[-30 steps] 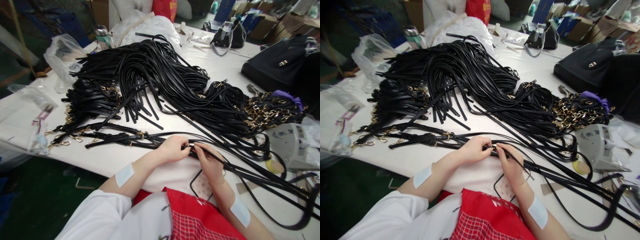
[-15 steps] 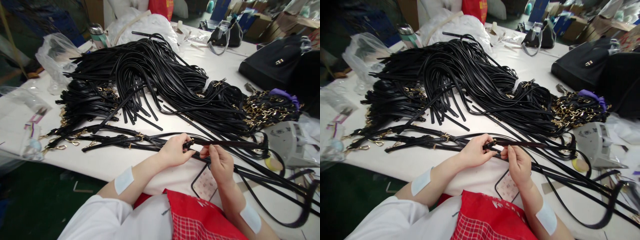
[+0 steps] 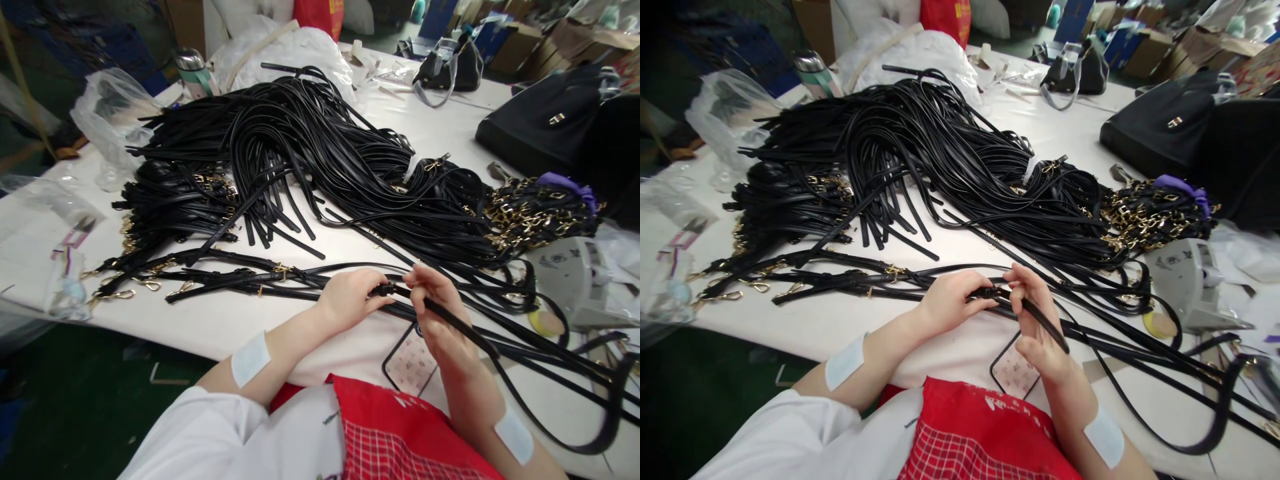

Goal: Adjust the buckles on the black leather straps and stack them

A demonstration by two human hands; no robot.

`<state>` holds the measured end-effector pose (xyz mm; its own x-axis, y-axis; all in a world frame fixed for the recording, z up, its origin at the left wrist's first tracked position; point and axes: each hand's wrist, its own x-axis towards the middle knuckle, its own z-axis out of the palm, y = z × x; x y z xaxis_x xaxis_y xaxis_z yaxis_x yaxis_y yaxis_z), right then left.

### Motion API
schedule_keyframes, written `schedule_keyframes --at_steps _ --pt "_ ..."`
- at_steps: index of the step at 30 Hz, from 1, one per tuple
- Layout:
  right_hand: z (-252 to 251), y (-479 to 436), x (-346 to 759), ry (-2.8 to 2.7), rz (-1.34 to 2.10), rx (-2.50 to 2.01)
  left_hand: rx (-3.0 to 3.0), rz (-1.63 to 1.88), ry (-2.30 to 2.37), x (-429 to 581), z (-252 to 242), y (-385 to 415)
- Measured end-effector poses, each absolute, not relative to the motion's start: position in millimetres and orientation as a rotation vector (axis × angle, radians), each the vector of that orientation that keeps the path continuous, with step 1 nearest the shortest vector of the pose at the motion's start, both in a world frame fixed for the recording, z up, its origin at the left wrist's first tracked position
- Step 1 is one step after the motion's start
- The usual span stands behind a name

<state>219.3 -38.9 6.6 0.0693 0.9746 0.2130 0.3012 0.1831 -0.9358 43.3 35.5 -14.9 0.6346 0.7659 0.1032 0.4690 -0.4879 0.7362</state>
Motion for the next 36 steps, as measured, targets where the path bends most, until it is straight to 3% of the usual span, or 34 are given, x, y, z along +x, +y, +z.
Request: schedule_keyframes --at_steps 10,15,22,36 --pt "18 -27 226 -1.414 0.617 -1.357 1.841 0.665 0.824 46 -13 31" --pt "13 -24 244 -1.804 0.828 -1.484 1.76 0.718 0.847 46 -15 33" --pt "11 -20 253 -1.948 0.984 -1.411 1.737 0.714 0.796 47 -15 33" --pt "15 -17 252 -2.107 1.025 -1.337 1.748 0.749 0.742 47 -21 33"
